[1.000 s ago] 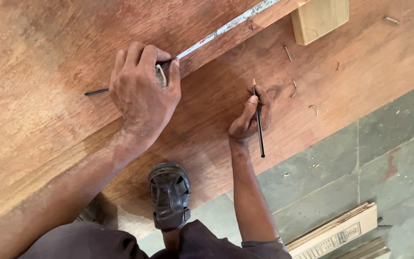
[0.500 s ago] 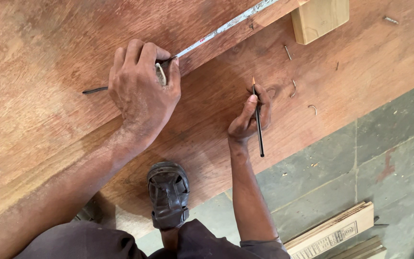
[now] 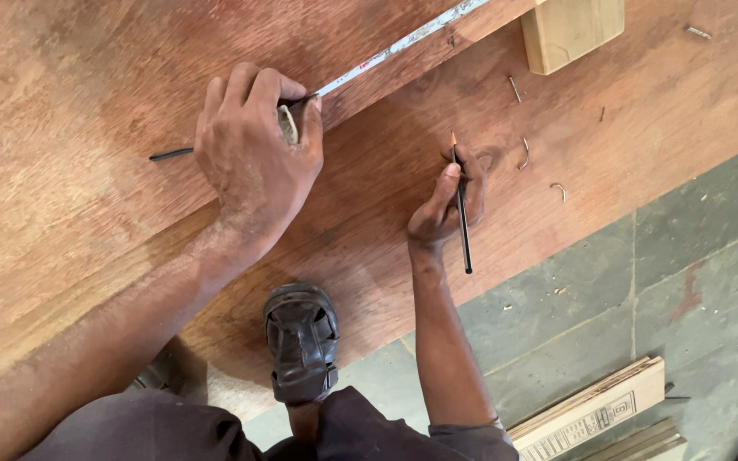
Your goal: The person uses a tape measure and a pencil to mark measurements on a large wooden board. They repeatedly extend the tape measure, align it with the wood, and make pencil marks at specific intervals.
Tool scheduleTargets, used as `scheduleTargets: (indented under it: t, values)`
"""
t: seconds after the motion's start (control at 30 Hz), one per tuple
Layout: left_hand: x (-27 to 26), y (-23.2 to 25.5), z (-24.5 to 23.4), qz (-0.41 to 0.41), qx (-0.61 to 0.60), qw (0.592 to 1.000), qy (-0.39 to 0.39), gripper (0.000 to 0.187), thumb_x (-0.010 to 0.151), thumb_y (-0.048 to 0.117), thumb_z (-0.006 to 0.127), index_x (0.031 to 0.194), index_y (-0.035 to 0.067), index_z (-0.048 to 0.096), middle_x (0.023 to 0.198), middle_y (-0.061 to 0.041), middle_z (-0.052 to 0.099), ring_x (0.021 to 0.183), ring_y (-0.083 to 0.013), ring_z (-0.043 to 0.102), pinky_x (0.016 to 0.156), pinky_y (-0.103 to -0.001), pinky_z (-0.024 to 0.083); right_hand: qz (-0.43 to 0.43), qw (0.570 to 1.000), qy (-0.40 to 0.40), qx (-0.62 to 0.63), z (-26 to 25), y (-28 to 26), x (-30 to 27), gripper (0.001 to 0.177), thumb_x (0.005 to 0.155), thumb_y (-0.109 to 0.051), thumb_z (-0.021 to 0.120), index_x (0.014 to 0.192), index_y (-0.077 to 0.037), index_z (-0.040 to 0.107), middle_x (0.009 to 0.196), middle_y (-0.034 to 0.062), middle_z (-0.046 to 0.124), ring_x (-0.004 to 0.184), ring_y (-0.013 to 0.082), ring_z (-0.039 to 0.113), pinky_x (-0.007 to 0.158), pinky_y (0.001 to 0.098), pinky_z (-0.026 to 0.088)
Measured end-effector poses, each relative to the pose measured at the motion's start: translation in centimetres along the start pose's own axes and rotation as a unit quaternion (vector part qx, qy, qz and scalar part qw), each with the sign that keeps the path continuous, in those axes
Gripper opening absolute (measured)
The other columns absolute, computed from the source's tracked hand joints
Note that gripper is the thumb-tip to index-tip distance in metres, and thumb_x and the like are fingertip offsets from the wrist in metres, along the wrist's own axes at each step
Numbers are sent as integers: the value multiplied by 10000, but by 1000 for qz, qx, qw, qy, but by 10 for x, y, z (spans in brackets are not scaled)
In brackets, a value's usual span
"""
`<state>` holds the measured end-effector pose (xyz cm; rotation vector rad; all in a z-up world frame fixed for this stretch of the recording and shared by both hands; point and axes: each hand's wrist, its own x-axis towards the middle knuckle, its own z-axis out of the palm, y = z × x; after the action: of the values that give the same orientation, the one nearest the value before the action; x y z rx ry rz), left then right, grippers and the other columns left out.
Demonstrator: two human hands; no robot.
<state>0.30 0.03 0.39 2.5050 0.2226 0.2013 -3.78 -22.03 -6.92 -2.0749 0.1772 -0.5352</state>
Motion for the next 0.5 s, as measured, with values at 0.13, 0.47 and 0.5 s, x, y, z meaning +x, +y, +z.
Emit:
scheduleTargets:
  t: [0.13, 0.47, 0.5]
  values:
    - [1, 7, -11, -32, -42, 999, -11, 196, 935, 232, 858, 908, 104, 712, 924, -33, 670, 899, -226, 626, 753, -397, 487, 13, 1000, 13, 5, 0, 0, -3, 281, 1075, -104, 498, 1236, 77, 640, 1126, 189, 722, 1040, 260, 712, 936, 348, 585]
    - [18, -35, -62, -35, -112, 991, 69, 344, 973, 305, 845, 797, 80, 654, 612, 21, 615, 494, -106, 594, 448, -271, 445, 8, 995, 8, 94, 2, 19, -7, 258, 1099, -181, 521, 1195, 30, 633, 1096, 95, 634, 1007, 192, 591, 875, 330, 497]
    - [6, -51, -77, -48, -95, 992, 69, 267, 974, 247, 817, 841, 77, 660, 658, 24, 626, 527, -100, 598, 466, -262, 447, 15, 994, 14, 112, 3, 20, -8, 269, 1092, -189, 531, 1207, 31, 633, 1086, 94, 633, 982, 189, 580, 835, 327, 481]
